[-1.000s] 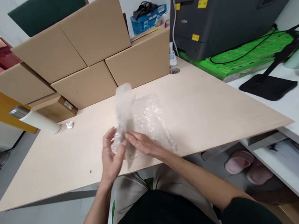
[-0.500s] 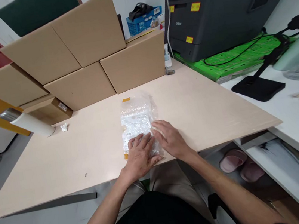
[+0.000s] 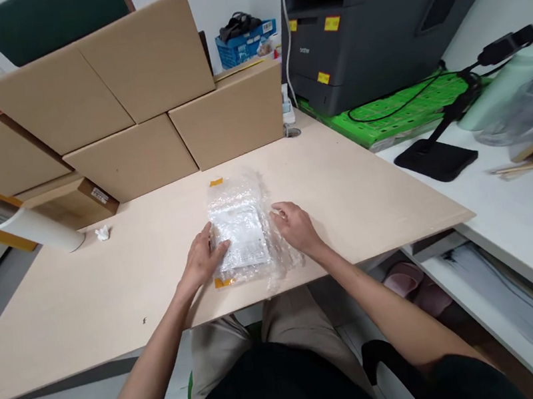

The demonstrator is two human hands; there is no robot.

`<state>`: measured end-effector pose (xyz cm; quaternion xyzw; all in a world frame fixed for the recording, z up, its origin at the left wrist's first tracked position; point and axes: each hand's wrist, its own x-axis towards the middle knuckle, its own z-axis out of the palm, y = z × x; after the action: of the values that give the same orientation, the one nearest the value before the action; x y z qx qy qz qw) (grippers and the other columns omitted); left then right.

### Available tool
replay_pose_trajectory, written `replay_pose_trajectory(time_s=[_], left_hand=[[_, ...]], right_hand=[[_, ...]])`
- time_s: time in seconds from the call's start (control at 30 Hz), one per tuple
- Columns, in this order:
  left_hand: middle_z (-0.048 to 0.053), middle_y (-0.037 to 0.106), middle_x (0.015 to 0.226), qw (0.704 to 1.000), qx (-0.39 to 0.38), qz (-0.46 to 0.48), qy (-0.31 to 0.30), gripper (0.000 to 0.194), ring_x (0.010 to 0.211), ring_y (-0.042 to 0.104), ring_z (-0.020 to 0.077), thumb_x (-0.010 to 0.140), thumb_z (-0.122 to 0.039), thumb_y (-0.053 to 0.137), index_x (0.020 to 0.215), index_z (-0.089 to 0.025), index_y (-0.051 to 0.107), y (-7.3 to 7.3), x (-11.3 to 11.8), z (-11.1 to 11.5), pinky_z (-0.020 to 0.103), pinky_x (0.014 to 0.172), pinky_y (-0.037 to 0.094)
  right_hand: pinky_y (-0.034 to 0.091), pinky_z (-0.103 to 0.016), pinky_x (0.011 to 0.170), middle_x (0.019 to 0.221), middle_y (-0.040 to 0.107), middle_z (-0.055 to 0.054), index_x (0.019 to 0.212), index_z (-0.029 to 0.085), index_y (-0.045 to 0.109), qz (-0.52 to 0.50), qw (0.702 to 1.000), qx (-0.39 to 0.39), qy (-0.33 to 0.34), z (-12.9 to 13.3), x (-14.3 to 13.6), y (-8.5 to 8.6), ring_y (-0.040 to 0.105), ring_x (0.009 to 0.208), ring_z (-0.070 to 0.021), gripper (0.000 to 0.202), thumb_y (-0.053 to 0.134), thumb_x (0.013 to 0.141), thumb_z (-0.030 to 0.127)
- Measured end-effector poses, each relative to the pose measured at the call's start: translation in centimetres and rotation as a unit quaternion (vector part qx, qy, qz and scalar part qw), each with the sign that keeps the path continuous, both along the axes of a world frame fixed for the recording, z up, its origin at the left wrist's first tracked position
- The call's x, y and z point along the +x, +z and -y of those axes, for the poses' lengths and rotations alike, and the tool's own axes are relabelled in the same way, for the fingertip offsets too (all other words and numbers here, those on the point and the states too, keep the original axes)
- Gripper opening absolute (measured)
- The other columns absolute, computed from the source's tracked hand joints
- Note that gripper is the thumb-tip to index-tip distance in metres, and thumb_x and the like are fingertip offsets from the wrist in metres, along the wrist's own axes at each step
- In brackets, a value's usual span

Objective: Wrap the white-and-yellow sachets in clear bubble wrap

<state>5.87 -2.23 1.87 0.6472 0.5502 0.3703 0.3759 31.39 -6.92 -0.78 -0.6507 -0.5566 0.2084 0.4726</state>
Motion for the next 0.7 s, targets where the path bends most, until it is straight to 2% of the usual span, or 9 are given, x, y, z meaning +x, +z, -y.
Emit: replay_pose_trajectory(time_s=[0.07,0.17,0.27,0.37,0.5,0.57,0.63,0.7], left_hand=[[0.018,0.061,0.129,1.000,0.008,-0.021,0.011,0.078,0.125,0.053,0.0389,0.061,-0.037,0.087,0.130,-0.017,0.058,-0.7,0.8,0.1,0.049,0.108,0.036],[0.019,0.060,0.130,0.999,0.005,-0.016,0.038,0.088,0.121,0.055,0.0381,0.060,-0.037,0.087,0.138,-0.018,0.051,-1.5,1.5,0.1,0.047,0.103,0.041],[0.014,0.062,0.118,0.998,-0.027,0.026,0.047,0.104,0.108,0.061,0.0336,0.058,-0.031,0.088,0.149,-0.019,0.038,-1.7,1.6,-0.2,0.045,0.095,0.046],[0.008,0.061,0.104,0.992,-0.077,0.088,0.043,0.119,0.088,0.064,0.0244,0.058,-0.027,0.087,0.156,-0.020,0.021,-1.7,1.6,-0.3,0.038,0.083,0.050],[0.005,0.055,0.102,0.980,-0.102,0.170,0.025,0.120,0.079,0.061,0.0174,0.058,-0.025,0.086,0.157,-0.020,0.018,-1.5,1.4,0.6,0.032,0.074,0.051],[0.009,0.054,0.112,0.982,-0.095,0.162,-0.002,0.119,0.086,0.062,0.0201,0.058,-0.029,0.087,0.156,-0.022,0.021,-1.0,1.0,1.2,0.035,0.077,0.052],[0.016,0.046,0.132,0.994,-0.036,0.101,-0.027,0.120,0.107,0.059,0.0288,0.056,-0.036,0.089,0.156,-0.025,0.023,0.1,0.3,1.4,0.043,0.089,0.051],[0.019,0.028,0.152,0.996,0.060,0.009,-0.063,0.118,0.135,0.040,0.0395,0.053,-0.044,0.090,0.153,-0.027,0.030,1.9,-0.6,1.4,0.054,0.107,0.038]], right_hand=[[0.049,-0.042,0.093,0.107,0.072,-0.010,0.107,0.018,0.067,-0.054,0.997,-0.042,-0.024,-1.0,0.2,0.0,0.065,0.098,-0.0251,0.035,0.058,0.085,0.043],[0.048,-0.038,0.096,0.113,0.070,-0.011,0.112,0.017,0.064,-0.173,0.980,-0.091,-0.022,-2.1,-0.6,0.6,0.065,0.106,-0.0245,0.042,0.068,0.081,0.045],[0.053,-0.034,0.088,0.110,0.071,-0.013,0.106,0.014,0.064,-0.318,0.938,-0.134,0.005,-2.7,-2.1,1.9,0.068,0.097,-0.0221,0.033,0.074,0.079,0.031],[0.056,-0.029,0.076,0.098,0.073,-0.011,0.095,0.014,0.065,-0.435,0.887,-0.147,0.049,-2.7,-3.3,3.1,0.069,0.082,-0.0190,0.022,0.075,0.077,0.020],[0.057,-0.028,0.069,0.083,0.074,-0.009,0.089,0.012,0.067,-0.510,0.839,-0.164,0.095,-1.9,-4.0,4.1,0.069,0.072,-0.0180,0.019,0.078,0.074,0.017],[0.057,-0.029,0.067,0.079,0.074,-0.009,0.087,0.012,0.068,-0.510,0.834,-0.173,0.117,-1.3,-4.1,4.3,0.068,0.068,-0.0185,0.021,0.080,0.072,0.019],[0.057,-0.030,0.066,0.078,0.074,-0.008,0.086,0.012,0.069,-0.494,0.842,-0.168,0.136,-0.6,-3.9,4.7,0.068,0.068,-0.0187,0.027,0.084,0.067,0.024],[0.056,-0.029,0.064,0.077,0.074,-0.007,0.086,0.012,0.070,-0.469,0.849,-0.166,0.176,0.2,-3.6,5.4,0.068,0.067,-0.0184,0.034,0.087,0.062,0.030]])
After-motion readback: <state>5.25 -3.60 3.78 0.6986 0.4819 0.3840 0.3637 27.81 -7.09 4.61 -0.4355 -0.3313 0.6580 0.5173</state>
